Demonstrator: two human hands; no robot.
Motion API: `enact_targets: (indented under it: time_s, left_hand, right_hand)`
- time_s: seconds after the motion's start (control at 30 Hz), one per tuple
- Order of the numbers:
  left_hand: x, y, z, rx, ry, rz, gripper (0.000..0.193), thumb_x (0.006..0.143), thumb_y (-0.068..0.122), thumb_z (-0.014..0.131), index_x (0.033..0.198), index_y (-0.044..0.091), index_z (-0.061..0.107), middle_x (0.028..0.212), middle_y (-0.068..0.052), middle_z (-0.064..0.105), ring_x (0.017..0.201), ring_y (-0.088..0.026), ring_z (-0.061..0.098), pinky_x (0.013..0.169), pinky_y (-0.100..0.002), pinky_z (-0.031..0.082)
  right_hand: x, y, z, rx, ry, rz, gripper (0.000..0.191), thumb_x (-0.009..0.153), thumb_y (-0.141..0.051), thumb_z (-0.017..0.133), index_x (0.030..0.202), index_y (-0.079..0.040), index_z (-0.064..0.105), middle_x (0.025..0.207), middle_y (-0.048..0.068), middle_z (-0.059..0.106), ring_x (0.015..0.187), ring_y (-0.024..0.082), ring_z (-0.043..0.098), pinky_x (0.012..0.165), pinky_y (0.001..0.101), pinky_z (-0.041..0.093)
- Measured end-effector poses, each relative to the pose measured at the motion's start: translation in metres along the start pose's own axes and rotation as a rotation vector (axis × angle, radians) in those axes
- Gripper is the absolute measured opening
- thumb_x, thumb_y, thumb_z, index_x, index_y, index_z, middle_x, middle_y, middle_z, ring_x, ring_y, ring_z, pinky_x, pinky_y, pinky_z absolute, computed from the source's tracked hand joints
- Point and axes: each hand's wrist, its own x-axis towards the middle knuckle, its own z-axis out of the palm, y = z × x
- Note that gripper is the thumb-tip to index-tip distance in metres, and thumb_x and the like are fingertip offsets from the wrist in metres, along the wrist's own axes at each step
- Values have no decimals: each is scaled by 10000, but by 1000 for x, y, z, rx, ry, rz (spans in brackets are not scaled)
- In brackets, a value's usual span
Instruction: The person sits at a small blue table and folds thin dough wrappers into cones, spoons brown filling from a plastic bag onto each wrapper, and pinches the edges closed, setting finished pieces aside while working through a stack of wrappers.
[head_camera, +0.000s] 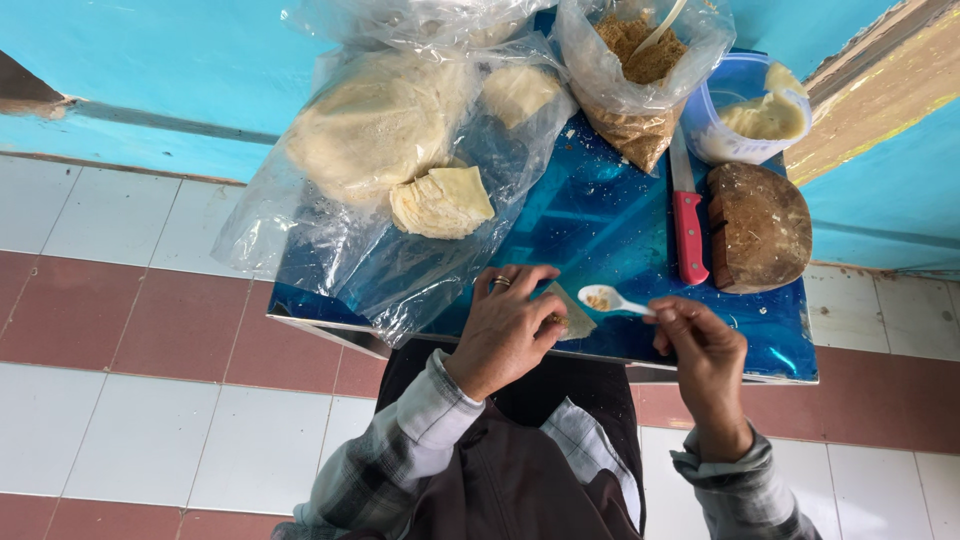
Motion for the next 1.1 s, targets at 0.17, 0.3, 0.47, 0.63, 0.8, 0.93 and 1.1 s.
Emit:
enact_targets:
  time_s: [0.17, 0.3, 0.47, 0.63, 0.8, 0.93, 1.1]
  left_hand:
    - [2, 2, 3, -11, 10, 13, 98, 811, 179, 805, 819, 143, 714, 1306, -34, 623, 1191, -287, 577, 1066, -512, 343]
    - [-1, 2, -7, -48, 60, 22, 73, 839, 193, 794, 878, 155, 746, 1290, -25, 629, 1173, -275, 580, 1044, -493, 359]
    - [-5, -9, -25, -106, 98, -22, 47, 913, 167, 751, 958, 157, 759, 1154, 6, 671, 1083, -225, 625, 1024, -439, 409]
    - [-5, -16, -26, -131, 114, -10, 105, 929, 136, 723, 1033, 129, 730, 955, -9, 702, 931, -249, 662, 990, -449, 411]
    - [-8, -25, -27, -173, 148, 35, 99, 959, 118, 693, 1056, 133, 706, 913, -12, 694, 854, -241, 660, 976, -421, 452]
    - [-10, -22, -22, -158, 169, 45, 83, 962, 112, 693, 1042, 133, 700, 910, -14, 689, 857, -240, 660, 961, -411, 464]
    - [-12, -17, -23, -154, 161, 27, 99, 936, 125, 711, 1034, 141, 713, 901, -18, 692, 855, -251, 660, 918, -410, 476]
  right_hand:
    - [62, -29, -5, 196, 69, -60, 109, 1063, -14, 625, 1113, 27, 711, 932, 70, 704, 677, 73, 560, 569, 209, 417]
    - [165, -52, 2, -132, 135, -456, 159, 1157, 43, 586, 1241, 53, 721, 1030, 108, 713, 814, 117, 642, 699, 255, 503]
    - [279, -53, 44, -1066, 94, -835, 405, 876, 135, 583, 1142, -94, 786, 1169, 140, 694, 1021, 324, 674, 852, 419, 564]
    - [307, -43, 65, -1433, 81, -953, 291, 858, -20, 664, 1074, -153, 806, 1132, 77, 709, 1057, 288, 647, 812, 400, 494]
    - [247, -40, -81, -1214, 46, -601, 308, 995, -126, 639, 1272, -221, 731, 1339, 41, 625, 1269, 304, 518, 1051, 501, 428]
    - [236, 5, -121, -1327, -214, -374, 441, 856, -419, 855, 1255, -249, 778, 1557, 187, 495, 1458, 458, 303, 981, 833, 108]
    - [253, 22, -112, -1275, -92, -416, 436, 842, -442, 826, 1208, -225, 733, 1643, 95, 434, 1598, 381, 282, 1183, 829, 19]
